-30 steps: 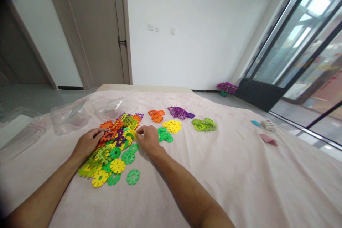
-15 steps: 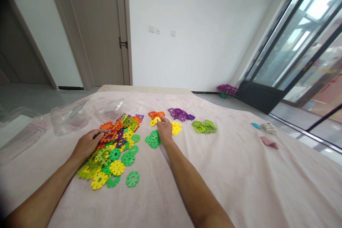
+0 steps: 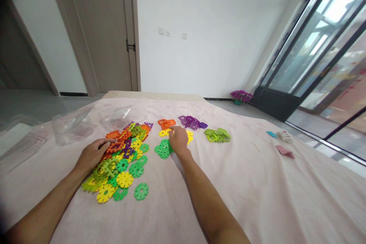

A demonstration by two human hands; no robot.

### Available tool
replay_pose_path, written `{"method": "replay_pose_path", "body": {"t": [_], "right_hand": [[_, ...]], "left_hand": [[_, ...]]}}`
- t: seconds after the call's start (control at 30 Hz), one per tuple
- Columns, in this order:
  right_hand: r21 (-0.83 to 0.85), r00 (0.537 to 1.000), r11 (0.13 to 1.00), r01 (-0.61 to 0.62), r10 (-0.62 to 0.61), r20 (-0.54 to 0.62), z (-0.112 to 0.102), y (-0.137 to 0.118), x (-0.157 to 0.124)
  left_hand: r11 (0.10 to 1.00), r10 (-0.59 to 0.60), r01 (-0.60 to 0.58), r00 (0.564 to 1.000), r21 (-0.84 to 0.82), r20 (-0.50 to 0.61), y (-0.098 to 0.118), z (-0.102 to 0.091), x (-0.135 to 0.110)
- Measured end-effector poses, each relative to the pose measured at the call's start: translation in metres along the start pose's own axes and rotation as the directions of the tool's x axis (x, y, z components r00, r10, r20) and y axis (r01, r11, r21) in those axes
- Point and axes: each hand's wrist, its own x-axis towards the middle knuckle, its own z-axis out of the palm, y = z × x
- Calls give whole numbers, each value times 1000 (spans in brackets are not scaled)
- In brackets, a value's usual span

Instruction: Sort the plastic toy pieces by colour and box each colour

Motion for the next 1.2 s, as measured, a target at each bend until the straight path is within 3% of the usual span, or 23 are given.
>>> {"method": "replay_pose_path", "body": {"t": [0.23,0.57,0.77,0.9,1.0,1.1,1.2], "right_hand": [[-285,991,958,0,38,127,1,-9,25],[-327,969,945,10,71,236,18,-26,34],[-174,984,984,-24,54,170,0,-27,29],[-70,978,985,-159,167,125,-24,-3,31],[-90,977,975,-205,209,42,-41,18,31],[-138,986,980,-144,131,-99,-46,25,21],[-77,1000,997,27,-28,-9,-36,8,2]], "left_hand": [[1000,-8,9,1000,-21,5,1,-1,0],[998,5,-4,1000,-60,18,-2,0,-1],[998,10,-10,1000,-57,15,0,-1,-1],[1000,6,-6,1000,-29,10,0,-1,0],[1000,-3,3,1000,-29,8,-1,0,0],[1000,6,-6,1000,-27,3,-2,1,1],[1000,2,-2,1000,-25,-1,-5,2,2]]}}
